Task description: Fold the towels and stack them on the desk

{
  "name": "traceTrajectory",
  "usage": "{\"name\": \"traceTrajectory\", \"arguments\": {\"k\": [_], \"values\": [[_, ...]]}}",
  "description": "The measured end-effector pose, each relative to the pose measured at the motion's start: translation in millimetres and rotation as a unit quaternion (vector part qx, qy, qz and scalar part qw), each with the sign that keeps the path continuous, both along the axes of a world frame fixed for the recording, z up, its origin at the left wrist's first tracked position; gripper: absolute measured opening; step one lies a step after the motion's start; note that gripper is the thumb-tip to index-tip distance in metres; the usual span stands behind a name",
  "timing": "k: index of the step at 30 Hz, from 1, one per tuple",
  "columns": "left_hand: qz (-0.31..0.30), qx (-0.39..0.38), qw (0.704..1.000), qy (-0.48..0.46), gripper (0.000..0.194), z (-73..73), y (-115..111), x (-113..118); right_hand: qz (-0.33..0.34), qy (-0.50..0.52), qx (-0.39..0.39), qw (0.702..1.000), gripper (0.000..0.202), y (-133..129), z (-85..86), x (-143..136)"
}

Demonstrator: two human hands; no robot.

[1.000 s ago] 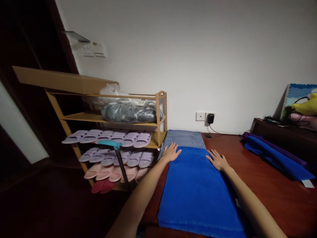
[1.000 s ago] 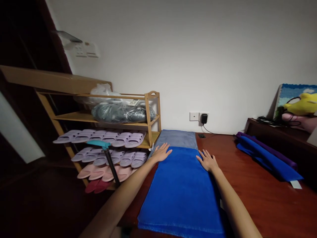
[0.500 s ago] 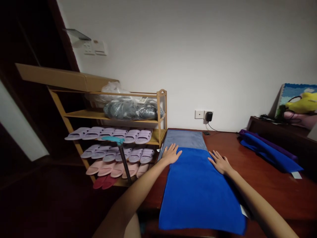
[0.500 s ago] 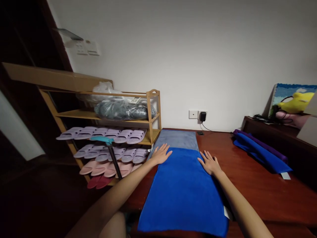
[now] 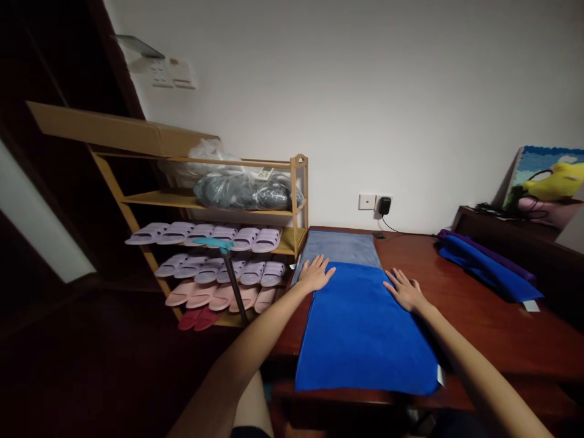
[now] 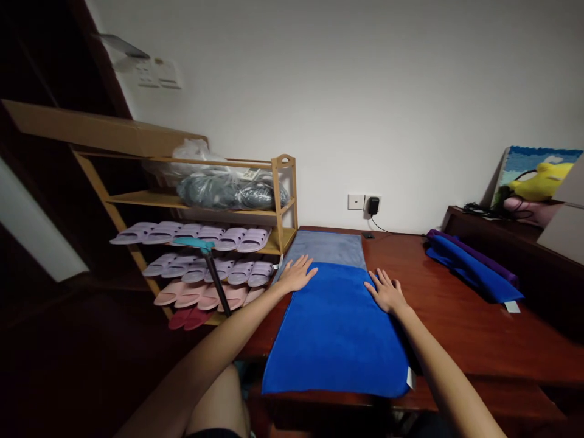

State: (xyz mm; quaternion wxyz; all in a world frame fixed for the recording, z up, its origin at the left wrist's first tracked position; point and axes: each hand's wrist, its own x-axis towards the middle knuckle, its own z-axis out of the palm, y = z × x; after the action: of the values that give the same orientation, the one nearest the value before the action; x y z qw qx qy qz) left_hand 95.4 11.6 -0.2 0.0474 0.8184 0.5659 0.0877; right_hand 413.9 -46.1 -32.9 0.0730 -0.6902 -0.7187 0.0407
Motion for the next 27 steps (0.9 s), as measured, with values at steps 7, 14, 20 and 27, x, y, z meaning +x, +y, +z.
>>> {"name": "traceTrajectory", "arguments": {"k": [7,14,20,27], "values": [[-0.009,-0.005,1.000,-0.002,0.067,4.0,-18,-1,-0.003,-0.003,-0.003,1.000,0.072,-18,2.4,0],[-0.017,-0.013,1.000,-0.017,0.067,4.2,-47,-4,0.005,0.008,-0.005,1.000,0.071,-50,1.7,-3],[-0.029,-0.042,0.993,-0.106,0.049,17.8,-44,-15,-0.007,0.134,0.005,0.991,0.060,-52,2.9,15],[0.005,-0.056,0.989,-0.141,0.024,35.4,-18,-17,-0.046,0.177,0.037,0.982,0.033,-23,14.5,41]]}}
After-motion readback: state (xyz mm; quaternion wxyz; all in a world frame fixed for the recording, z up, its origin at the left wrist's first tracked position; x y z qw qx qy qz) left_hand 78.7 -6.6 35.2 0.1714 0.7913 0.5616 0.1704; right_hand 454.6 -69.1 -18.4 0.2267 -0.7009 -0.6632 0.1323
